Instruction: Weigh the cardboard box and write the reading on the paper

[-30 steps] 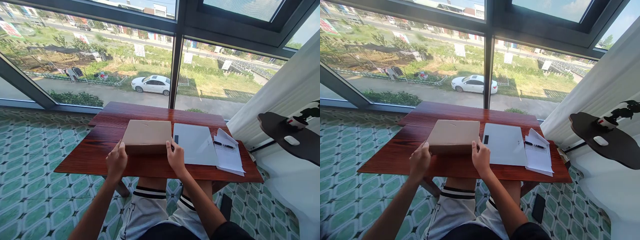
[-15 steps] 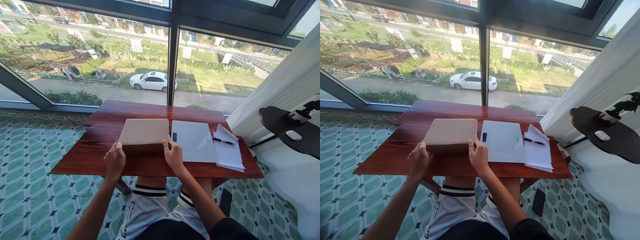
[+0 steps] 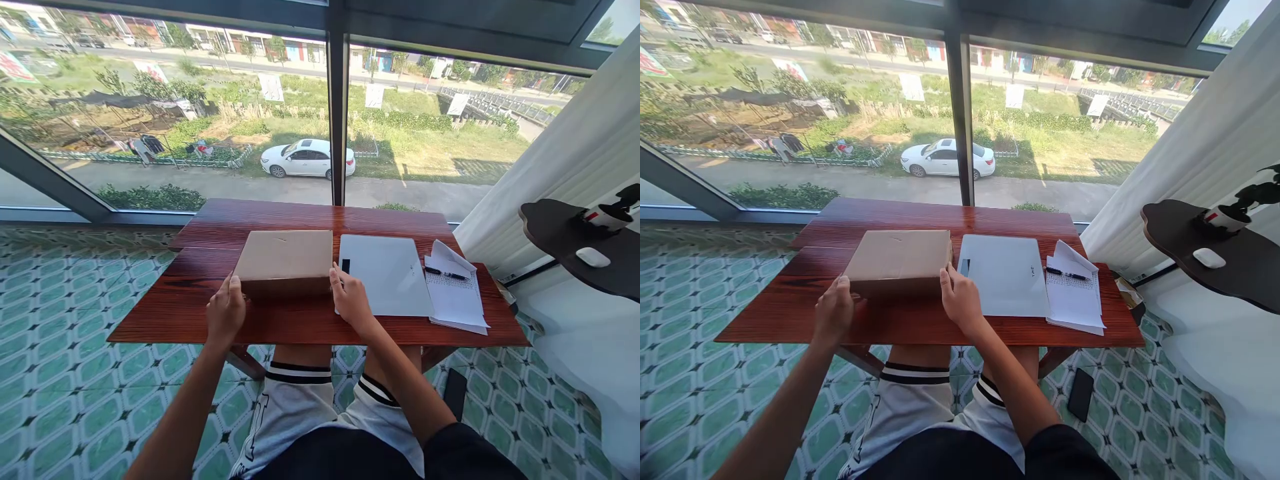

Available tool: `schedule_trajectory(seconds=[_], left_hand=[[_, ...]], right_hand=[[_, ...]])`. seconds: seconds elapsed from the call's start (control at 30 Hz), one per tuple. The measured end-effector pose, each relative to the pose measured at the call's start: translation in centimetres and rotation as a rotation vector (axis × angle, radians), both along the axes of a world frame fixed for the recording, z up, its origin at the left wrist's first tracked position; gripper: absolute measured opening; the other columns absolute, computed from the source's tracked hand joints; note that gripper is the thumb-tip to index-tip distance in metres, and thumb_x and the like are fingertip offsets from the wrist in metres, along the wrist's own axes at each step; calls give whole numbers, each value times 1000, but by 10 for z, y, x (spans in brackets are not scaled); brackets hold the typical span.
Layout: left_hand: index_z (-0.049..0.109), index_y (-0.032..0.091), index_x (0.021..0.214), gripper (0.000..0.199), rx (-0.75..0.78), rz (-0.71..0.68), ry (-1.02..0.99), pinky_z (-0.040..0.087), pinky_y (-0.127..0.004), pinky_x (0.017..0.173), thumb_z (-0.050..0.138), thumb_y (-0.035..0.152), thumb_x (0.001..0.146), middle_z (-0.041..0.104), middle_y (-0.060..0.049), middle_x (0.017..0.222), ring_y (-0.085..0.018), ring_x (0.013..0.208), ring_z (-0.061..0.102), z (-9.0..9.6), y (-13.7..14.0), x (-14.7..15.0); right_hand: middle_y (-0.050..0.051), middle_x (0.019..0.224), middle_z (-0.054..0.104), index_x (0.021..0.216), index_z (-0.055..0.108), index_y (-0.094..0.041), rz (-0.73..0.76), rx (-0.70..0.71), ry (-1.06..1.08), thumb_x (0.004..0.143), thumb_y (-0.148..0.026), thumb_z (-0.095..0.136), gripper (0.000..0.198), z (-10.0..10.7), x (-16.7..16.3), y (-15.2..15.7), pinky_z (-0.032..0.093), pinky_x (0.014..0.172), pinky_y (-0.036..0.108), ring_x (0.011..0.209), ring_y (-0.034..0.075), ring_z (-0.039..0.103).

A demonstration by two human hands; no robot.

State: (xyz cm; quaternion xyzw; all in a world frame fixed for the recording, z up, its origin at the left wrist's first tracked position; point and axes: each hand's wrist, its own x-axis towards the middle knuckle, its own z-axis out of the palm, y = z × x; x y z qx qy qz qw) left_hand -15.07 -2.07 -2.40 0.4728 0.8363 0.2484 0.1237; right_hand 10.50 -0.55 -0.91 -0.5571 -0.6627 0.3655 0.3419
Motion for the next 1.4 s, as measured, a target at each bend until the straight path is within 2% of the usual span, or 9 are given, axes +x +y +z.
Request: schedule_trajectory(seconds=[0.07, 0.2, 0.43, 0.67, 0.8, 0.9, 1.07, 1.2, 1.4], left_hand=[[42, 17, 149, 57, 118, -11, 3, 44, -51, 110, 21, 38, 100, 53, -14, 149, -32, 127, 58, 0, -3, 0], [41, 12, 148, 55, 618, -121, 251, 31, -47, 123, 34, 35, 99, 53, -17, 147, -28, 143, 42, 6, -8, 6], [42, 15, 145, 66, 1134, -607, 513, 47, -47, 103, 60, 19, 81, 65, -17, 123, -30, 122, 58, 33, 2, 79], [58, 19, 126, 41, 1132, -1287, 398, 45, -36, 100, 55, 18, 86, 69, -6, 116, -20, 115, 57, 46, -10, 211], [58, 20, 134, 41, 1122, -1758, 513, 44, -34, 93, 53, 28, 94, 63, -8, 128, -18, 110, 55, 38, -21, 274], [55, 19, 139, 44, 1083, -1927, 482, 42, -34, 82, 45, 27, 97, 63, -9, 121, -18, 99, 54, 23, -22, 313], [60, 14, 130, 40, 1058, -2059, 516, 38, -36, 78, 40, 17, 95, 65, -11, 106, -20, 99, 55, -16, -20, 356], [60, 14, 129, 40, 1042, -1992, 539, 38, -39, 87, 40, 19, 95, 64, -13, 114, -24, 109, 56, -46, -22, 368], [60, 15, 127, 38, 999, -1921, 519, 38, -42, 93, 40, 19, 94, 63, -11, 120, -27, 114, 57, -62, -24, 370]], right_hand=[[8, 146, 52, 147, 53, -11, -7, 16, -20, 104, -51, 30, 63, 7, 13, 0, 44, 109, 42, 133, 31, 55], [5, 139, 60, 146, 54, -14, -75, 74, 0, 102, -48, 36, 59, 18, 51, 1, 50, 103, 37, 120, 25, 64], [4, 124, 69, 126, 69, -17, -281, 315, -143, 100, -47, 41, 49, 13, 152, 11, 56, 93, 36, 106, 21, 68], [7, 114, 71, 115, 71, -14, -447, 495, -408, 99, -40, 46, 40, -10, 257, 10, 55, 88, 40, 104, 25, 66], [8, 113, 69, 113, 69, -14, -436, 524, -550, 100, -36, 47, 33, -34, 292, -3, 51, 97, 43, 107, 26, 63], [9, 112, 68, 116, 68, -14, -440, 544, -638, 101, -32, 47, 31, -51, 302, -12, 48, 101, 42, 108, 25, 61], [8, 114, 67, 123, 66, -14, -428, 546, -745, 101, -27, 48, 31, -63, 307, -23, 47, 99, 41, 108, 24, 58], [6, 119, 67, 126, 66, -15, -401, 519, -833, 100, -25, 51, 32, -59, 312, -29, 45, 101, 40, 110, 24, 57], [0, 130, 66, 134, 62, -18, -319, 470, -966, 101, -25, 51, 35, -56, 317, -22, 43, 98, 38, 115, 22, 56]])
